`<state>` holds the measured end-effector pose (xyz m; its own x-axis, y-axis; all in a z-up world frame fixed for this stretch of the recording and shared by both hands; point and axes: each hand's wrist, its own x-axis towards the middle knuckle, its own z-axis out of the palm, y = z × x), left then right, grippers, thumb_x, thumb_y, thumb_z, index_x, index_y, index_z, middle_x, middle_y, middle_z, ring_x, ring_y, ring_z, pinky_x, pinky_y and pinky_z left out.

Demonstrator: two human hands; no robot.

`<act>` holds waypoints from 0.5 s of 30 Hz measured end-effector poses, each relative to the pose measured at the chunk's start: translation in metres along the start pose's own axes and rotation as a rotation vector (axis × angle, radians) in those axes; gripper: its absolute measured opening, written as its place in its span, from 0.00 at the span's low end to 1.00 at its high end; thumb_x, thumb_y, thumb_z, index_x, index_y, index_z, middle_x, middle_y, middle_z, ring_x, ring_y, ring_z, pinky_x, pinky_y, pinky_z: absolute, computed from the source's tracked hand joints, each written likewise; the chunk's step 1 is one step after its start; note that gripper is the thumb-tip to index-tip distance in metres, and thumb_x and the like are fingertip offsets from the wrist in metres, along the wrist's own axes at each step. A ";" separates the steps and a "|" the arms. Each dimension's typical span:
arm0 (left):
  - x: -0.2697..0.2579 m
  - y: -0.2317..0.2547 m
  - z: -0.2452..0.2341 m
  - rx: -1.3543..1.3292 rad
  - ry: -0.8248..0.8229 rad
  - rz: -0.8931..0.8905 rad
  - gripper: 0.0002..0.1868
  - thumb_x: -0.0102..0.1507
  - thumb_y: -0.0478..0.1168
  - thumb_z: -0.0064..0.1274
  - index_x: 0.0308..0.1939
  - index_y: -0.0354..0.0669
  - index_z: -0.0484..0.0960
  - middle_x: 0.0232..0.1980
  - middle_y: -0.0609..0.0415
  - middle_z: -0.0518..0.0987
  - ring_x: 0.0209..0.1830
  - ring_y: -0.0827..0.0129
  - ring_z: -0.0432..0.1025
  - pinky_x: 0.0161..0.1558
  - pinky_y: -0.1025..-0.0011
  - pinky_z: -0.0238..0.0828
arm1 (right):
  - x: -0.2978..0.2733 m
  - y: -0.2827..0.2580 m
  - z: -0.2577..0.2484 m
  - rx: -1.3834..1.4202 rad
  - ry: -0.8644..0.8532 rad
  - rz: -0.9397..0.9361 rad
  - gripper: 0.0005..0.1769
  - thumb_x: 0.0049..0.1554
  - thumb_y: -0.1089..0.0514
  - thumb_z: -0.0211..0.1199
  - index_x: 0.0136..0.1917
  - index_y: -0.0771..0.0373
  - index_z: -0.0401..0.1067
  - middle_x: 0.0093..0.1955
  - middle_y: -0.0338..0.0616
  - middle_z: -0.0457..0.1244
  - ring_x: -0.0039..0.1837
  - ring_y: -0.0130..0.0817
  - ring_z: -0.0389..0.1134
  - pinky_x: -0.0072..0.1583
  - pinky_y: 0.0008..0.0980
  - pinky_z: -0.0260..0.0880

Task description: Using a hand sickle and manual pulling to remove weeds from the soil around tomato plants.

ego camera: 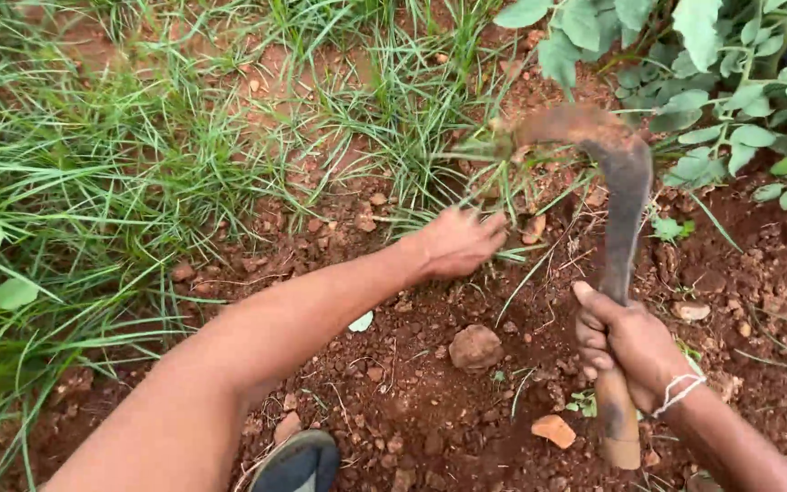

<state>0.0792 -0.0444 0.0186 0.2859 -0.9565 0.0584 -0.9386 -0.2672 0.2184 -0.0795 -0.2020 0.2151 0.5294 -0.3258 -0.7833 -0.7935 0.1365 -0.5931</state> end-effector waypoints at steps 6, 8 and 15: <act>-0.038 -0.043 -0.013 0.120 0.209 -0.134 0.21 0.65 0.40 0.43 0.61 0.35 0.68 0.63 0.34 0.65 0.34 0.59 0.75 0.23 0.63 0.76 | 0.034 0.022 0.073 0.035 -0.042 0.140 0.24 0.65 0.45 0.52 0.30 0.55 0.54 0.23 0.30 0.49 0.22 0.24 0.47 0.26 0.28 0.56; -0.042 -0.063 -0.004 0.145 0.353 -0.293 0.30 0.58 0.39 0.43 0.65 0.36 0.63 0.69 0.30 0.61 0.23 0.61 0.73 0.20 0.62 0.74 | 0.049 0.045 0.095 0.200 -0.121 0.129 0.23 0.66 0.48 0.51 0.31 0.54 0.56 0.22 0.29 0.50 0.21 0.22 0.47 0.25 0.26 0.54; -0.013 -0.109 0.024 0.303 -0.061 -0.332 0.25 0.66 0.40 0.38 0.64 0.26 0.66 0.61 0.36 0.67 0.22 0.67 0.63 0.20 0.67 0.68 | 0.061 0.084 0.147 0.244 -0.001 0.187 0.24 0.65 0.48 0.55 0.29 0.56 0.56 0.21 0.33 0.50 0.21 0.25 0.48 0.26 0.29 0.57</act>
<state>0.1735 -0.0051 -0.0291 0.5775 -0.8160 -0.0264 -0.8148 -0.5741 -0.0804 -0.0699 -0.0727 0.0905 0.3813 -0.2731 -0.8832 -0.7815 0.4150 -0.4658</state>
